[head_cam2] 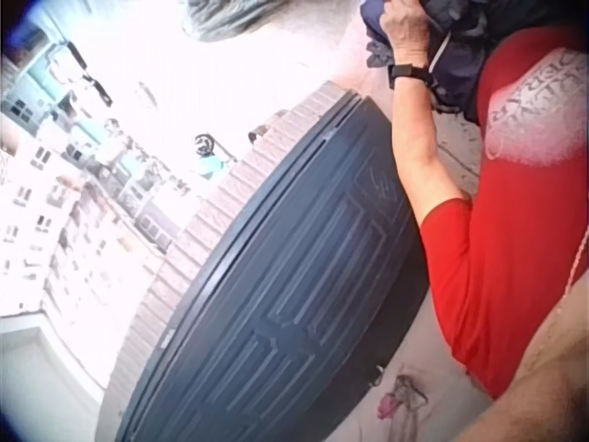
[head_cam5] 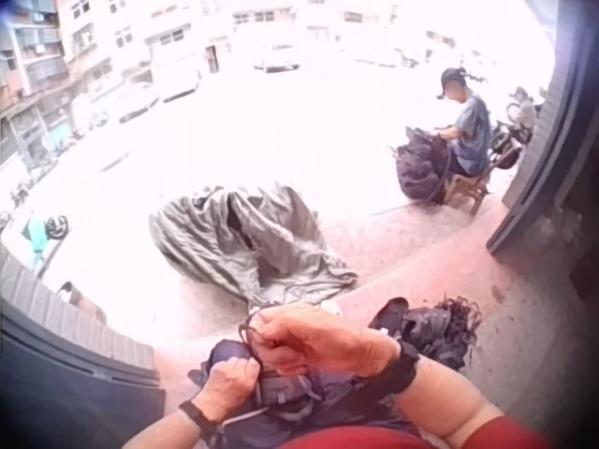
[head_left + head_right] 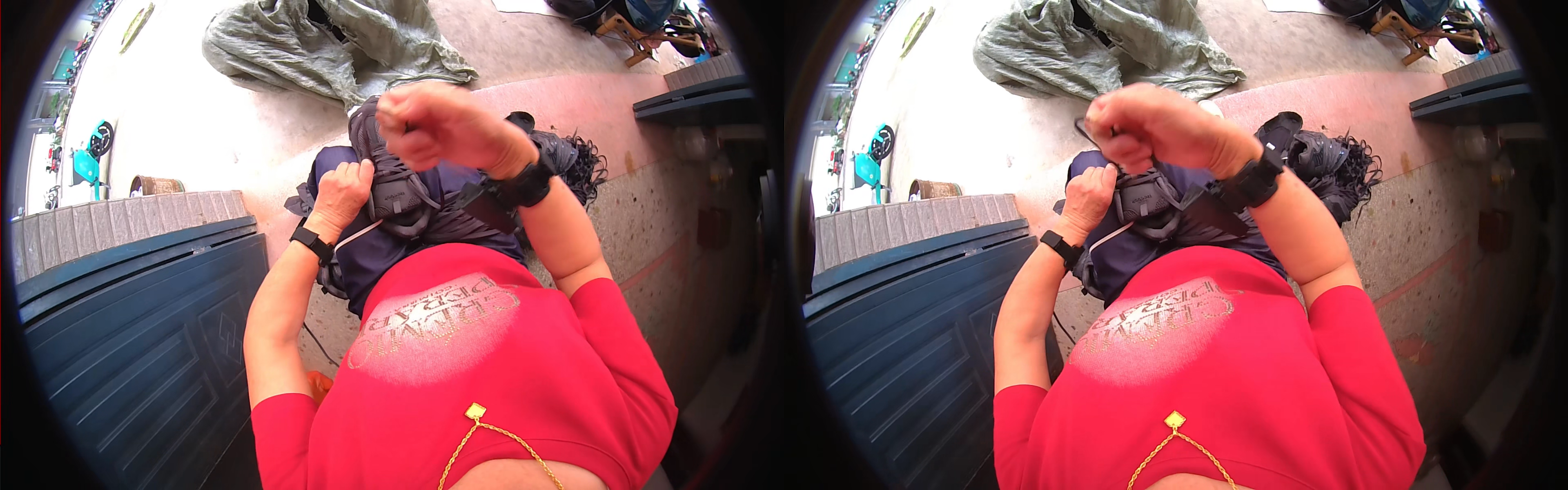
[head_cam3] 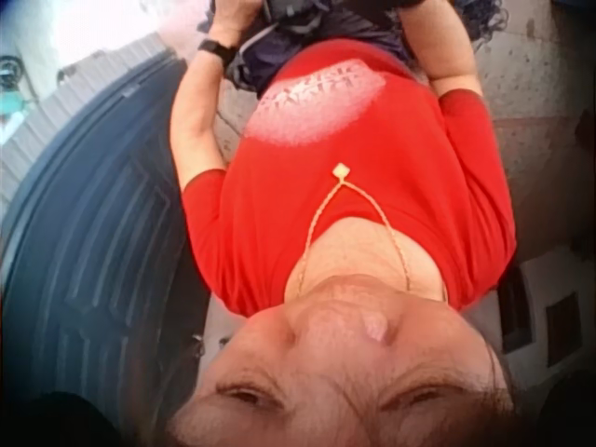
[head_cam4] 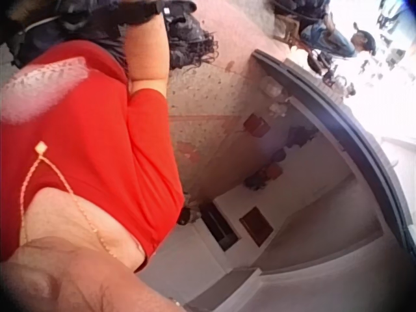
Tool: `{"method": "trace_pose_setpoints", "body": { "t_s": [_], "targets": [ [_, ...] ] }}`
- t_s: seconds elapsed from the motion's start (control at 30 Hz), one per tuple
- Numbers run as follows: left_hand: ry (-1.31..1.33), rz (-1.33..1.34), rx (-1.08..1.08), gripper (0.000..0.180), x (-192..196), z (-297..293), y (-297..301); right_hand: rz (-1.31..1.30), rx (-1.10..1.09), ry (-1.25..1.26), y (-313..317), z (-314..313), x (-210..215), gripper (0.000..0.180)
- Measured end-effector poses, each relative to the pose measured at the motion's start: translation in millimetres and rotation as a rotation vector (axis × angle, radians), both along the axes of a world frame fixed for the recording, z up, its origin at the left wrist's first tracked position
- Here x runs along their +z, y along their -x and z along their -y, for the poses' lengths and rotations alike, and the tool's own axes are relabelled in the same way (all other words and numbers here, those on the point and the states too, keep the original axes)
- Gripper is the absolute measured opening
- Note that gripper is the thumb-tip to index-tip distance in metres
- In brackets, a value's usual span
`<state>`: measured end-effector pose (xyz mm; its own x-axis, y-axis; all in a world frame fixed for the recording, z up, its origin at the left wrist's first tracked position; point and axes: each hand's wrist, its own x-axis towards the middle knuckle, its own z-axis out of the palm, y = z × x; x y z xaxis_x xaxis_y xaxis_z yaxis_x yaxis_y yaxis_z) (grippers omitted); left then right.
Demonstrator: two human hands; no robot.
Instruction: Insert and pull laces through a black shoe.
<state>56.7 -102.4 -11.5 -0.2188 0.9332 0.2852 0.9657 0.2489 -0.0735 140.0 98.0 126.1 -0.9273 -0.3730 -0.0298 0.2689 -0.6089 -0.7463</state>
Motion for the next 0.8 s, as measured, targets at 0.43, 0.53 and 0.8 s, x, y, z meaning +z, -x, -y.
{"method": "trace_pose_setpoints", "body": {
  "t_s": [0.43,0.53,0.8],
  "targets": [
    [0.184,0.340,-0.100,0.006,16,16,10,-0.162,-0.083,0.285,-18,-26,49,0.023],
    [0.051,0.742,0.141,0.014,24,5,22,-0.254,-0.029,0.172,-16,-20,65,0.019],
    [0.152,1.660,-0.389,0.026,68,-54,7,-0.223,-0.199,-0.125,-1,-14,60,0.021]
  ]
}}
